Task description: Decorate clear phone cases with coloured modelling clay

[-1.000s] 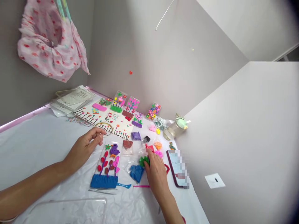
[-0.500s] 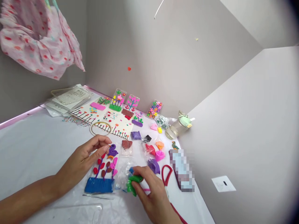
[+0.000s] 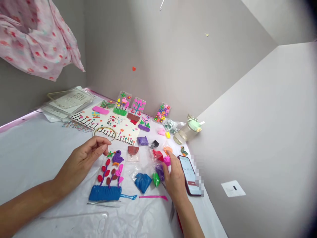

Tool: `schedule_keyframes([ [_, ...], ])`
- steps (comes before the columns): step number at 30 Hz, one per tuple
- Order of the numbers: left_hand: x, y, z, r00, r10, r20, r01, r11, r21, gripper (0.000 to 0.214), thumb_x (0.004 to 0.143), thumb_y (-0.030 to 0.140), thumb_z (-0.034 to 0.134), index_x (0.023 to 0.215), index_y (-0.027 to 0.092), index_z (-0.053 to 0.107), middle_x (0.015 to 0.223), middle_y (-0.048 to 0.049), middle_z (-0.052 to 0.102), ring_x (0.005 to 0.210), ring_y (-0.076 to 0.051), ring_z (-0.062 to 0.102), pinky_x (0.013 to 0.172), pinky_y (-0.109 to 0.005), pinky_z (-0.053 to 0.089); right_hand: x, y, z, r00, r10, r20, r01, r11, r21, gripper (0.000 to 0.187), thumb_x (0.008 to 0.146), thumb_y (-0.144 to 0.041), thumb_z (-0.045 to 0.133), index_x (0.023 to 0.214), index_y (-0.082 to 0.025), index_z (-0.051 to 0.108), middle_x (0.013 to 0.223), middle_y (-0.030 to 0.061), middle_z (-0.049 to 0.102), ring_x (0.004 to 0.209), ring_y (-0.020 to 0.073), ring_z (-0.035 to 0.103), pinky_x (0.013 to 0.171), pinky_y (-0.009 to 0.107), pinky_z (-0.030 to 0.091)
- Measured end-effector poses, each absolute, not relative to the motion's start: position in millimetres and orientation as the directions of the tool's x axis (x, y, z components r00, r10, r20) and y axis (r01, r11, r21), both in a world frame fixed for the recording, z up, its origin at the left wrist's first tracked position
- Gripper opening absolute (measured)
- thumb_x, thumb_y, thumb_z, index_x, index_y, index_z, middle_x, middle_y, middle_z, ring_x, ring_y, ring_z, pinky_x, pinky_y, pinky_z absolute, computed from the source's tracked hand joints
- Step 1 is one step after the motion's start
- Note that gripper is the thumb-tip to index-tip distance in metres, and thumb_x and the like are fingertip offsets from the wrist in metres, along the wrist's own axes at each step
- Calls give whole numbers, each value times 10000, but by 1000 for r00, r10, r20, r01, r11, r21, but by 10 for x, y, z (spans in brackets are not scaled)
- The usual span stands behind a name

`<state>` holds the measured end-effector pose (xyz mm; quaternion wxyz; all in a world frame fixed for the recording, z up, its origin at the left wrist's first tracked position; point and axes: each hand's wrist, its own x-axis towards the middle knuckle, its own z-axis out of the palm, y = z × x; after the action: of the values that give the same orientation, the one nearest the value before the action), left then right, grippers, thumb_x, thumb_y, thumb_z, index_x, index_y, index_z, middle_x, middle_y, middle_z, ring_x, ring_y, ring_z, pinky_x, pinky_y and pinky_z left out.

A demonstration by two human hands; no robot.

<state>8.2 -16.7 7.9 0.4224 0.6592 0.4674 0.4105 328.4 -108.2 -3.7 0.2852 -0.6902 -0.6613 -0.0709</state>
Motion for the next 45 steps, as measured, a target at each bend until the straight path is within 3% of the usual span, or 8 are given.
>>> schedule_keyframes([
  [6,88,-188,129,212,963,168,216,-214,953,283,950,529,504,1038,284,616,814,19,652,828,-208,621,786,-278,498,3248,-916,-181,104,906,410,950,31,-310,475,969,-193,433,1440,-179,489,1392,165,608,1339,304,535,1098,571,459],
  [14,83,-204,131,224,959,175,195,-220,956,267,955,520,504,1028,288,616,860,23,639,824,-189,607,781,-268,493,3214,-975,-91,99,901,422,947,45,-318,472,945,-179,486,1416,-200,501,1351,149,614,1263,280,580,1022,488,516],
  [18,72,-186,91,240,958,158,207,-210,956,270,962,538,503,1049,306,611,865,32,628,849,-184,597,789,-262,471,3228,-988,-54,112,880,462,948,45,-315,312,954,-226,503,1230,-207,647,1144,113,723,1077,271,652,934,458,525],
  [24,73,-160,71,240,955,173,207,-224,952,263,963,533,509,1058,306,604,849,33,615,841,-187,587,784,-266,463,3386,-1018,23,304,757,578,916,-65,-396,351,981,-312,414,1129,-141,682,1069,158,739,1023,294,639,933,498,466],
  [30,60,-155,78,242,954,177,194,-226,955,247,970,516,503,1054,304,597,843,33,619,843,-187,589,786,-264,460,3488,-1155,260,491,668,559,813,-122,-569,346,937,-423,501,1037,-157,697,1040,142,768,1009,290,687,943,465,485],
  [37,46,-109,99,204,964,173,170,-209,963,262,952,507,505,1027,276,602,840,22,622,829,-190,583,770,-271,467,3378,-1469,626,709,692,135,373,-205,-905,457,777,-550,691,1037,-175,666,959,119,788,976,311,717,691,331,533],
  [41,57,-124,91,213,961,175,147,-208,967,261,951,498,505,1031,268,596,853,21,613,842,-187,581,783,-273,464,3346,-1497,766,596,793,128,505,-245,-828,443,787,-579,669,1001,-192,685,902,97,778,925,301,707,699,346,525],
  [45,71,-131,80,218,959,183,141,-217,966,273,942,512,512,1020,265,598,848,23,608,827,-184,580,776,-271,470,3328,-1323,853,436,860,265,774,-209,-597,316,903,-490,562,961,-213,703,789,61,754,871,284,692,837,420,511],
])
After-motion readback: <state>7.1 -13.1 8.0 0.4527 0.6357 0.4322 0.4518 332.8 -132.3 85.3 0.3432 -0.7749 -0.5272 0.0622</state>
